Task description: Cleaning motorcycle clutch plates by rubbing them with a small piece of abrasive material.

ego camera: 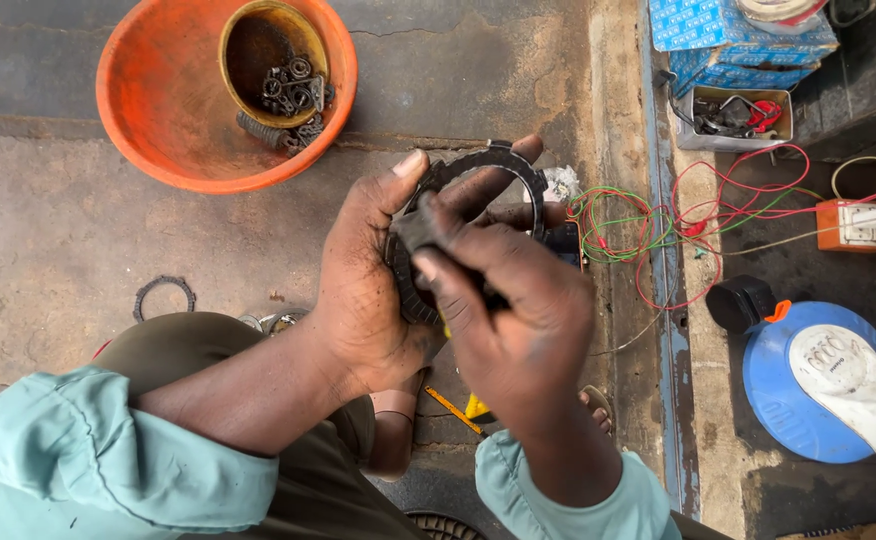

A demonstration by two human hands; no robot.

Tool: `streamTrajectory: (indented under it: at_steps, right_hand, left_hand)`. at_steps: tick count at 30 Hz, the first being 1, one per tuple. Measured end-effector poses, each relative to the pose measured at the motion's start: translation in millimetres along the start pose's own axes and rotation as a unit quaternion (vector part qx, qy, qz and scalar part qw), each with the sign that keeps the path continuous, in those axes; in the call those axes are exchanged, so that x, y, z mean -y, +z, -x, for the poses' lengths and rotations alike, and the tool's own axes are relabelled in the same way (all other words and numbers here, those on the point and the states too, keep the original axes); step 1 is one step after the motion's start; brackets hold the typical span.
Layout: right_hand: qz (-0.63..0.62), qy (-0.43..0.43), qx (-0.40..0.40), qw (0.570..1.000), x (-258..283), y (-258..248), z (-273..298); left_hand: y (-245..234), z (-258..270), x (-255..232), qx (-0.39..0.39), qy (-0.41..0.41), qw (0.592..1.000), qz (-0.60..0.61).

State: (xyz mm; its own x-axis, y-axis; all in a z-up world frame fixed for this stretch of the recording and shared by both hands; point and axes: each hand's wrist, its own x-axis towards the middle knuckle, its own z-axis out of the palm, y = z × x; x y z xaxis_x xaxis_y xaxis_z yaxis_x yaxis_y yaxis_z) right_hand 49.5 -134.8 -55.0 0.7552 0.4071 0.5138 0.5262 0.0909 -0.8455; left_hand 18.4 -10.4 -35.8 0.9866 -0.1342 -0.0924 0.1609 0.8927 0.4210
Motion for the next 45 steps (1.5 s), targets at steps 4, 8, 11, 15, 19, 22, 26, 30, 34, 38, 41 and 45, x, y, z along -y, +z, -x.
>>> streamTrajectory:
  at_steps: [4,8,11,15,19,22,26,30,34,38,41,45]
  right_hand:
    - [0.033,-0.019,-0.006,0.999,-5,-1,3]
    - [-0.043,0.018,-0.062,0.997,-12,-4,-2]
    - [-0.043,0.025,-0.075,0.996,-14,-4,2]
    - [0.014,-0.013,-0.053,0.998,-14,-6,3]
    - [-0.010,0.017,-0.041,0.999,-11,-4,3]
    - [0.005,-0.023,0.006,1.000,-5,0,4]
    - [0.025,-0.014,-0.029,0.999,-6,0,4]
    - [-0.073,0.056,-0.073,0.993,4,-6,-12]
    - [-0.066,0.024,-0.046,0.996,-12,-7,5]
    - [-0.057,0.039,-0.052,0.996,-13,-3,3]
    - [-0.054,0.029,-0.041,0.997,-14,0,4]
    - [0.131,-0.046,-0.029,0.990,0,9,10]
  left_hand:
    - [1,-2,0,-0.036,-0.020,0.999,0.015]
    - [2,-3,4,-0.088,0.017,0.995,-0.045]
    - [-16,-1,13,-0.126,0.046,0.990,-0.038]
    - [-5,-3,8,-0.229,0.042,0.972,-0.029]
    - [-7,-3,4,-0.048,0.094,0.994,0.033]
    - [30,-5,-12,-0.240,-0.044,0.970,0.017]
    - [0,-2,1,-0.056,0.012,0.998,-0.024]
    - [-6,1,8,-0.095,0.023,0.994,-0.043]
    - [-1,-2,5,-0.113,0.035,0.988,-0.102]
    - [-9,-1,6,-0.094,0.018,0.993,-0.067]
    - [-10,-1,5,-0.060,0.038,0.995,-0.071]
    - [2,-5,0,-0.106,0.041,0.993,-0.040]
